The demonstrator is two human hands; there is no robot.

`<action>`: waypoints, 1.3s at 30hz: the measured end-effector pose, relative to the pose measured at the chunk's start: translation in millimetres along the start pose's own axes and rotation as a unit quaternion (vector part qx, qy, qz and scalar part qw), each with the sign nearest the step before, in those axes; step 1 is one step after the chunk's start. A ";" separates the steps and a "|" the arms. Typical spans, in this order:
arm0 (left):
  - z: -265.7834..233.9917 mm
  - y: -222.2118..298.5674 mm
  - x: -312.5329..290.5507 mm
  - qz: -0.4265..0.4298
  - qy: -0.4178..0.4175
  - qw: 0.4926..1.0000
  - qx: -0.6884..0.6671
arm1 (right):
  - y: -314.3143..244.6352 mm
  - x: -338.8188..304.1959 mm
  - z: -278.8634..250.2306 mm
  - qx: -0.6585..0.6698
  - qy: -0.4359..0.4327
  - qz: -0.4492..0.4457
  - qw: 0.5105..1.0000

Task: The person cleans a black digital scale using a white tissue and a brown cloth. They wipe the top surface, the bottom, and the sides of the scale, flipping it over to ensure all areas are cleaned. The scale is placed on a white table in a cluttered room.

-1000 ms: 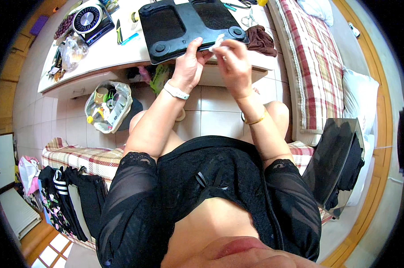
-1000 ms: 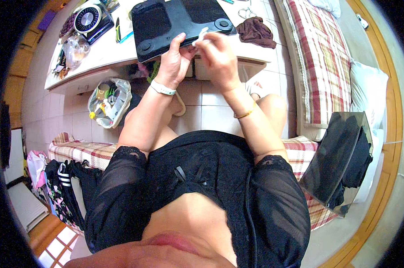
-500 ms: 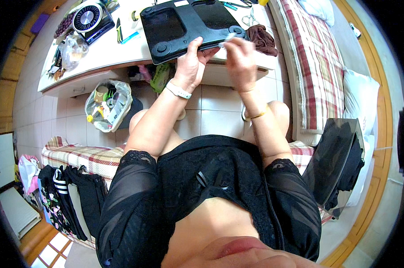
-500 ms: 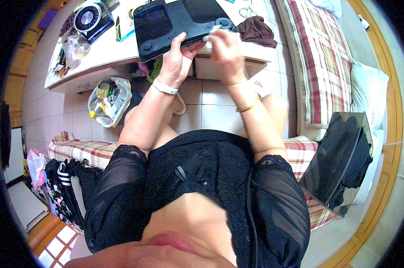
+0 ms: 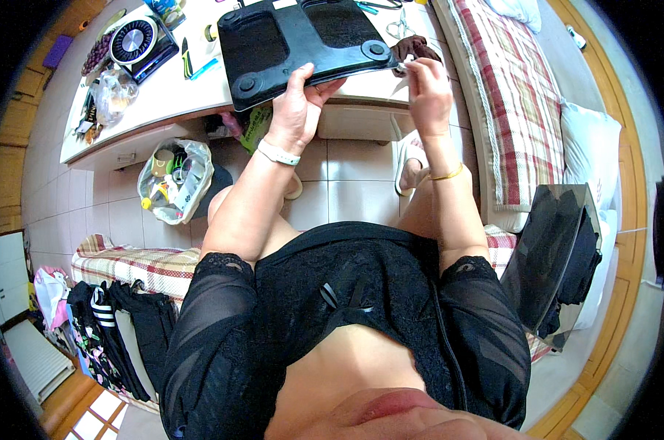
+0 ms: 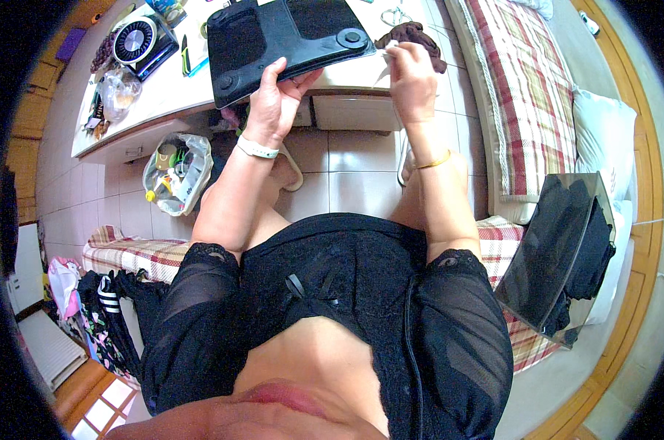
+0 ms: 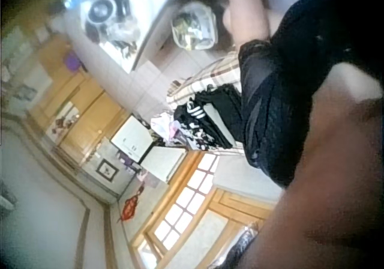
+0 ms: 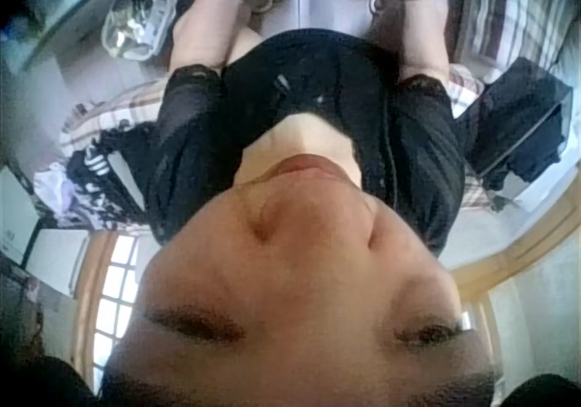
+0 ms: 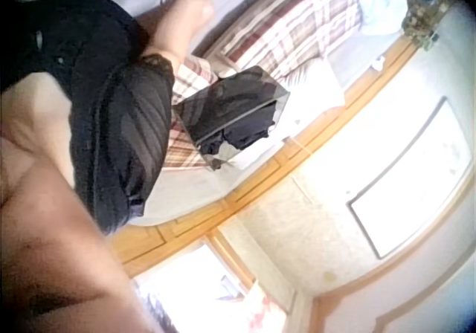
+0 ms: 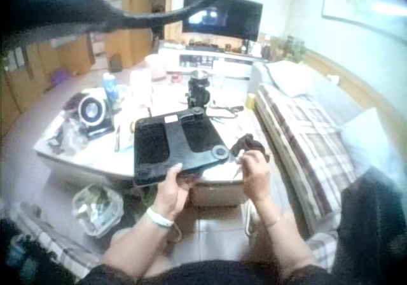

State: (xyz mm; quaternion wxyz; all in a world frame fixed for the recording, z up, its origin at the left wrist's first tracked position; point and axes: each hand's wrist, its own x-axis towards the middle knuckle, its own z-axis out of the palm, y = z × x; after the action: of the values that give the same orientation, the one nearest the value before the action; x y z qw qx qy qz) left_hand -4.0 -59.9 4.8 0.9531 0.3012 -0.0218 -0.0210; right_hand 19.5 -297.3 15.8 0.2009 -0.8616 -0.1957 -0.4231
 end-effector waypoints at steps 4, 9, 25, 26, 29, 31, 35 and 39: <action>-6.4 5.7 2.5 -0.010 -0.028 0.999 -0.022 | 9.8 -10.0 -9.6 0.215 0.051 0.327 0.919; -9.4 3.2 3.2 -0.008 -0.035 0.999 -0.013 | -41.4 9.7 -20.3 0.542 0.051 0.399 0.738; -11.5 12.6 -14.7 -0.076 -0.130 0.984 0.098 | 9.1 33.6 10.2 0.424 -0.051 0.366 0.827; -15.6 14.2 -13.6 -0.093 -0.135 0.980 0.114 | 13.2 37.0 14.3 0.426 -0.040 0.375 0.823; -16.3 17.4 -11.9 -0.116 -0.149 0.976 0.113 | 29.9 57.4 25.7 0.468 0.033 0.372 0.801; 2.4 17.5 -23.4 -0.077 -0.121 0.984 0.109 | 35.9 61.3 32.0 0.420 0.043 0.369 0.828; -13.1 15.5 -20.8 -0.104 -0.128 0.971 0.172 | 40.5 59.0 43.0 0.354 0.070 0.394 0.845; -24.2 7.3 -14.4 -0.113 -0.130 0.970 0.170 | 73.9 49.1 62.7 0.298 0.114 0.385 0.866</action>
State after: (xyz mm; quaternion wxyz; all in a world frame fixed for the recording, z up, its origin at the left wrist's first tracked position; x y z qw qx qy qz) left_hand -16.9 -39.3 -11.2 0.8680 0.4543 -0.1149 -0.1640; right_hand 125.5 -319.3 7.0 0.6160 -0.7134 0.0593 -0.3288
